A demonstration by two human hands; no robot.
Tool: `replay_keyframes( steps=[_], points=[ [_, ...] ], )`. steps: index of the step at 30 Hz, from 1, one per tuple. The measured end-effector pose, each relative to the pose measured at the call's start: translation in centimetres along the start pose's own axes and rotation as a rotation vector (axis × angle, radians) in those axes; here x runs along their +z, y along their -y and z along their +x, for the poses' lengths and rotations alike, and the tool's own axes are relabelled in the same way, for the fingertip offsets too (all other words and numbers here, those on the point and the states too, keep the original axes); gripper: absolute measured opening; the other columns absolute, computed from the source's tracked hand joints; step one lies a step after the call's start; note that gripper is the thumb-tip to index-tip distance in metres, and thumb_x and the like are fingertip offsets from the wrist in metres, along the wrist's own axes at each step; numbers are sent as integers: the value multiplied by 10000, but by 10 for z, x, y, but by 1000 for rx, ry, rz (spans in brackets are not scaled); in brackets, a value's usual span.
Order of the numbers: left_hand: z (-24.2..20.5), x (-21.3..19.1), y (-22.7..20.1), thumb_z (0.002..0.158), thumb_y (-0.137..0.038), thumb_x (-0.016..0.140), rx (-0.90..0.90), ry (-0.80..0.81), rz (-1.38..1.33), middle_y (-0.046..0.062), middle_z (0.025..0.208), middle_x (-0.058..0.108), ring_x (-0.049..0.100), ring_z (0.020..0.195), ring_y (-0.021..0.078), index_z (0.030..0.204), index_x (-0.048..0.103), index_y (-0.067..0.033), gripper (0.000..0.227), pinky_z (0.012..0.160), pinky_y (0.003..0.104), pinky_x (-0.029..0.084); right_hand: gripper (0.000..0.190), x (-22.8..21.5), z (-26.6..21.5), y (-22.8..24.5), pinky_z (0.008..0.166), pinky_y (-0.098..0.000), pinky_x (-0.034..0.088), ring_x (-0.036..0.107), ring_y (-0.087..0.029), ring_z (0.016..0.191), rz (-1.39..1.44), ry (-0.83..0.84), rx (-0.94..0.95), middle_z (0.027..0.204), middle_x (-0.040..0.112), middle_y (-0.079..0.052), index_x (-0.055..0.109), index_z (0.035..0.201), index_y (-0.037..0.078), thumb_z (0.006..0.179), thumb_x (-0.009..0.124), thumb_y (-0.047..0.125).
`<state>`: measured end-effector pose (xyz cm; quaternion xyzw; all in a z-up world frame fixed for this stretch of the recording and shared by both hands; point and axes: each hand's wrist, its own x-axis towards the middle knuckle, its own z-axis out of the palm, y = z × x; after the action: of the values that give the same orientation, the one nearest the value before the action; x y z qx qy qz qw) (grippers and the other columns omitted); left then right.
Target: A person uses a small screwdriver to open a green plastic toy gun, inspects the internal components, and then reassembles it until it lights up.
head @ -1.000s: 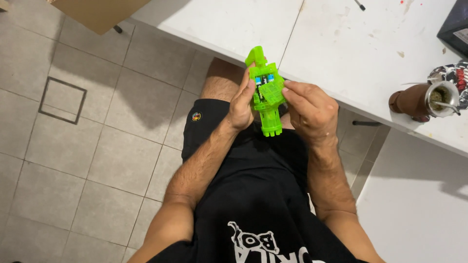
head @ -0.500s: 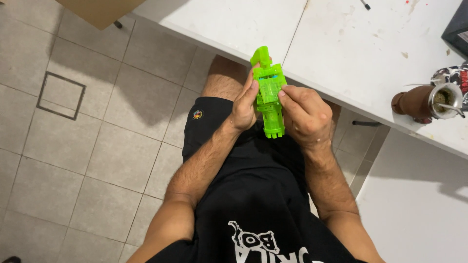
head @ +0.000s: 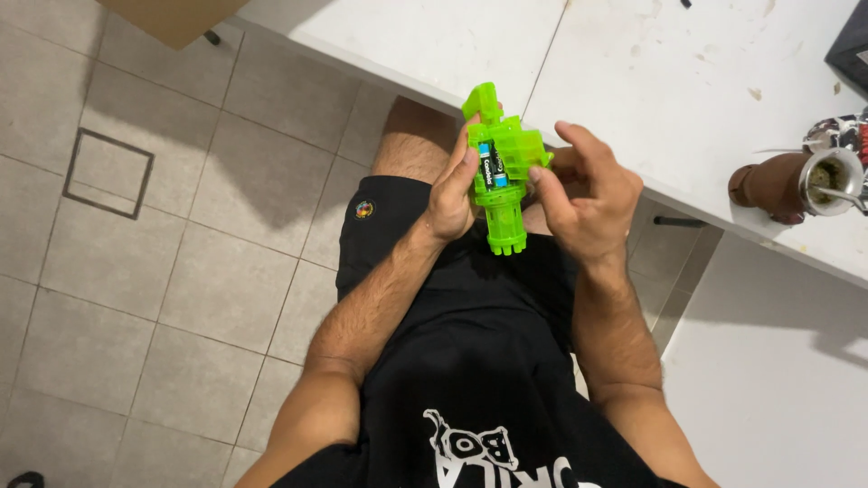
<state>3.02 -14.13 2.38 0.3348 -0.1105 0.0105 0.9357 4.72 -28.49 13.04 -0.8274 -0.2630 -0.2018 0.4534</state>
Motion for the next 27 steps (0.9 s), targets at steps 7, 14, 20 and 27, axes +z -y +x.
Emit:
replay_keyframes(
  steps=[7,14,20,27],
  points=[
    [0,-5,3,1149,-341,394,-8,-13,-21,166,1619,395,418,1479,257,1665,207,-82,607,1297,473,251,298,2,-1,-18,540,-351,538,688,-236,677,234,54,196,856,700,-232,693,1223,-112,930,739,-145],
    [-1,-7,2,1155,-336,389,-6,-24,-12,137,1604,420,429,1473,224,1659,239,-102,576,1299,472,256,294,1,0,-12,567,-395,574,719,-289,729,275,69,235,916,692,-264,683,1227,-145,934,699,-168],
    [-2,-29,19,1153,-329,449,-10,-7,-54,109,1624,409,418,1476,207,1673,215,-130,604,1280,447,311,188,-3,-3,-15,583,-360,571,736,-280,787,268,20,215,875,709,-237,735,1102,-147,918,772,-161],
    [-2,-25,22,1009,-236,709,14,-23,-130,180,1576,467,528,1407,279,1670,181,-133,853,1202,509,434,136,-21,4,3,599,-441,567,737,-387,746,-9,-14,-70,897,734,-267,773,1058,-149,928,807,-167]
  ],
)
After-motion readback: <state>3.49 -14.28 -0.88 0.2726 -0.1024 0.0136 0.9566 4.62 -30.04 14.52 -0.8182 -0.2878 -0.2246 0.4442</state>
